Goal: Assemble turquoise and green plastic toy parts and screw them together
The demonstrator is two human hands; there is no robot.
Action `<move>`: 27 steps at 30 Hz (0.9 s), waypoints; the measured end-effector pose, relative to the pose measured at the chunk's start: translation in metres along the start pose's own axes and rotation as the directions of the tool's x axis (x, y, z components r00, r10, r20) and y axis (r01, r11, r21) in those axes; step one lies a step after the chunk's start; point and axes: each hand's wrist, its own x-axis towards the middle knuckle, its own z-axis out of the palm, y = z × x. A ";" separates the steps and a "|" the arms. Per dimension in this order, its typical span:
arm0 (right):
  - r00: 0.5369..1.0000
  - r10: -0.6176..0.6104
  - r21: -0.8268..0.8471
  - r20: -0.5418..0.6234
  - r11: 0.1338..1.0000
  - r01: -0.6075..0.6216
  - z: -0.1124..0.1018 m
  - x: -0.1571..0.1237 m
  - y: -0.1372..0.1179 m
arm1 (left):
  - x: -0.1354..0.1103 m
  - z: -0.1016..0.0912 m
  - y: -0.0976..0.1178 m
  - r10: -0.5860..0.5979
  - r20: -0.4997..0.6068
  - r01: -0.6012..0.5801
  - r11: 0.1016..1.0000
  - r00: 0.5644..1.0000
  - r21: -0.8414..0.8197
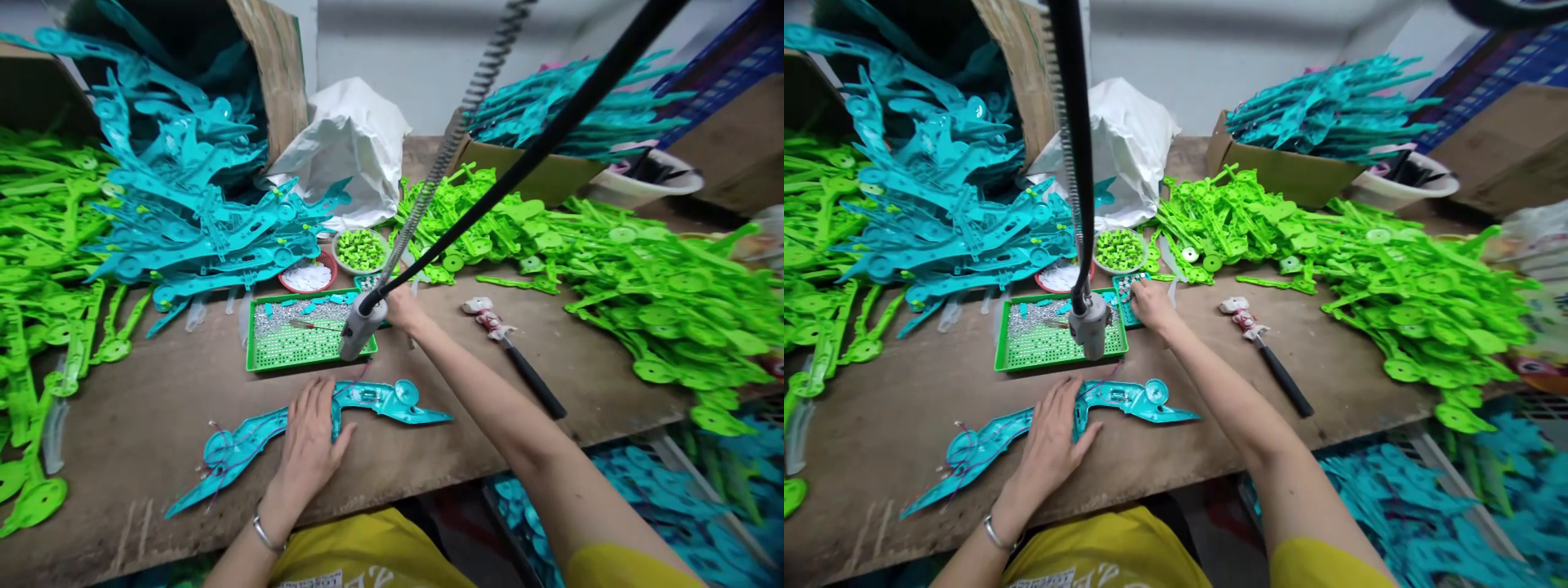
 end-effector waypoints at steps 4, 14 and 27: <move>1.000 -0.010 0.084 0.000 0.996 0.010 -0.006 0.002 -0.011 | -0.001 0.000 0.001 -0.003 -0.013 0.003 1.000 1.000 -0.003; 0.999 -0.026 0.243 0.044 0.970 0.015 -0.007 0.002 -0.020 | -0.002 -0.002 0.003 0.001 0.008 -0.001 1.000 1.000 0.008; 0.996 -0.086 0.164 0.002 0.983 0.084 -0.009 0.010 -0.004 | -0.009 0.007 0.002 0.043 -0.074 -0.039 0.997 0.996 0.064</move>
